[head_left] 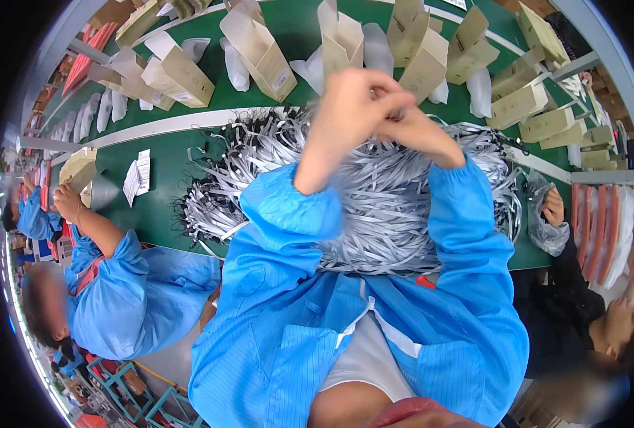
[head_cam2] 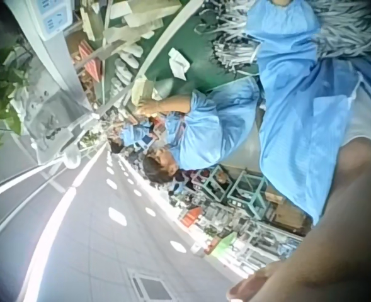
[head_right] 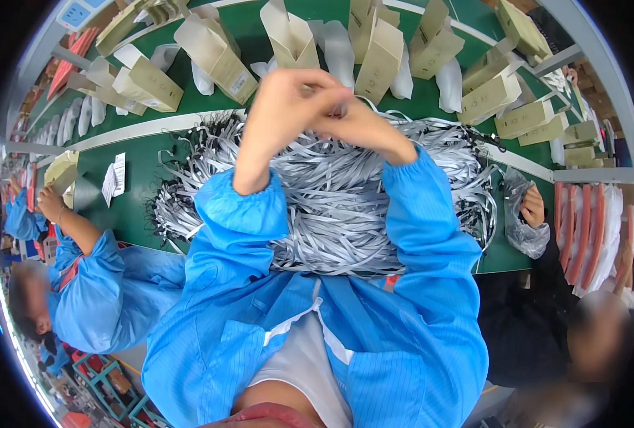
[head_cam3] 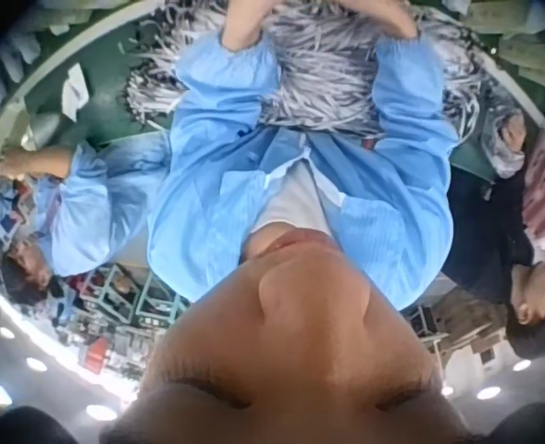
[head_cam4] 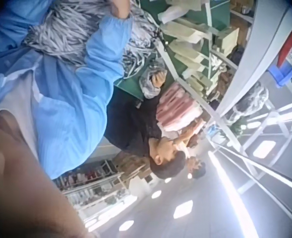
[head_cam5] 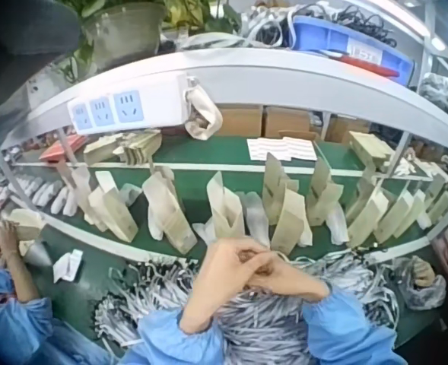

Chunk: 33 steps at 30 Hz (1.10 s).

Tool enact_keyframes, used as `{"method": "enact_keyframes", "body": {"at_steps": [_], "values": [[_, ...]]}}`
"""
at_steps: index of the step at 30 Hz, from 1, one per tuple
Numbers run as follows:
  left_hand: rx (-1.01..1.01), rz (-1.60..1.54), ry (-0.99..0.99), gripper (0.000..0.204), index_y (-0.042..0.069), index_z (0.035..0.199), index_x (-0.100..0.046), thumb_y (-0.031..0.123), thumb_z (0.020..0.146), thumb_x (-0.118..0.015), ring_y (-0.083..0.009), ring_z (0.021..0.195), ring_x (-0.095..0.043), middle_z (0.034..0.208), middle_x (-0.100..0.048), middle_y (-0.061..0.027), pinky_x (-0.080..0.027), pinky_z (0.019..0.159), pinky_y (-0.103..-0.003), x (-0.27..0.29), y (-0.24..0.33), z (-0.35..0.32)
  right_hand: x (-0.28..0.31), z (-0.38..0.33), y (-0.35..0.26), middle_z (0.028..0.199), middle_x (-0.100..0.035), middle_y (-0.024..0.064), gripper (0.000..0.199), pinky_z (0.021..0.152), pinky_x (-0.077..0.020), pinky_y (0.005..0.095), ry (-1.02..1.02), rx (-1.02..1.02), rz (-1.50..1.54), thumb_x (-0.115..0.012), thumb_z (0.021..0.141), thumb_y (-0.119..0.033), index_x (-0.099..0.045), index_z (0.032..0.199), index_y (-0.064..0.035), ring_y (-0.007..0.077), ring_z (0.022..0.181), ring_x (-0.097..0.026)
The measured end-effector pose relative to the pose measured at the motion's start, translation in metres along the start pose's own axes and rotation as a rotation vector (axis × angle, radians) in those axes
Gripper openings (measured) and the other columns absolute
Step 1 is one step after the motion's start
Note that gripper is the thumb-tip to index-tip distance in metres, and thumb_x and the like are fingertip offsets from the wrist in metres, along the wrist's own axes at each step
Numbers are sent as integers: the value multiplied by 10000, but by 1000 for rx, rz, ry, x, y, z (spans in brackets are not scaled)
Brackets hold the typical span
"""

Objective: Sorting and organizing white ribbon cables on a factory assembly line.

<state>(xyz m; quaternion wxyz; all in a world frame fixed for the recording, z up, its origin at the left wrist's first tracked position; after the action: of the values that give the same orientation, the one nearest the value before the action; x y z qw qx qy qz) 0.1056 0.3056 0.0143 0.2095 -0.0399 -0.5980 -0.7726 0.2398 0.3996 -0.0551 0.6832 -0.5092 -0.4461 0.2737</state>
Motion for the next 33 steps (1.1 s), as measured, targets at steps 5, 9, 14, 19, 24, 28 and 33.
{"method": "enact_keyframes", "body": {"at_steps": [5,9,14,19,24,28,33], "values": [[32,-196,158,187,-31,972,-726,146,933,-681,-101,805,-664,864,-729,-73,-515,724,-251,40,-16,2,28,-20,-42,935,-573,31,344,674,-424,281,588,128,106,-540,1033,-320,-597,1030,20,84,794,-502],[65,-520,-75,196,-33,1000,-702,153,952,-667,-105,818,-658,903,-716,-63,-514,737,-246,0,-32,15,7,6,-90,840,-503,9,358,578,-343,295,790,278,757,-478,1058,-344,-578,933,-25,66,641,-371],[96,-502,-123,191,-39,997,-685,145,961,-649,-108,819,-658,903,-711,-63,-519,753,-244,1,-16,13,31,9,-56,740,-460,-15,325,530,-321,268,796,306,774,-490,1055,-314,-520,840,-72,55,572,-339],[11,-344,-28,236,-40,1070,-650,173,968,-643,-114,852,-655,971,-700,-70,-516,775,-241,6,-15,10,28,-2,-40,646,-304,-66,268,465,-191,220,888,128,386,-492,1054,-251,-420,827,-126,27,523,-251],[-386,-202,-166,269,-17,1141,-605,193,975,-633,-97,872,-620,1009,-664,-48,-499,742,-228,-46,-31,14,36,-15,-50,611,-371,-49,210,425,-206,246,610,41,795,-537,1032,-245,-452,909,-98,53,465,-273],[70,-499,-680,244,-6,1111,-602,207,991,-607,-84,833,-580,942,-633,-17,-478,700,-232,-67,-48,14,34,-15,-73,614,-438,-36,219,429,-260,261,940,149,117,-525,1034,-273,-539,972,-63,81,455,-333],[-8,-239,-402,257,-17,1001,-617,232,1020,-557,-76,766,-538,840,-593,14,-454,658,-263,-47,-41,20,43,-35,-41,677,-559,1,316,479,-368,289,721,-27,-885,-548,1021,-302,-642,959,-6,128,511,-477]]}}
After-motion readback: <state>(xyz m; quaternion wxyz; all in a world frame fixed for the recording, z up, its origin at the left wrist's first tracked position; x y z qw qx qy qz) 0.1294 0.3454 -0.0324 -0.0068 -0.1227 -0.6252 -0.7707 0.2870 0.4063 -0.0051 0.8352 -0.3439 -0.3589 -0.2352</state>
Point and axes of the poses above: each hand's wrist, its own z-axis towards the middle knuckle, its own x-axis out of the back of the hand, y = z × x, the point moved 2 cm from there along z, towards the middle knuckle
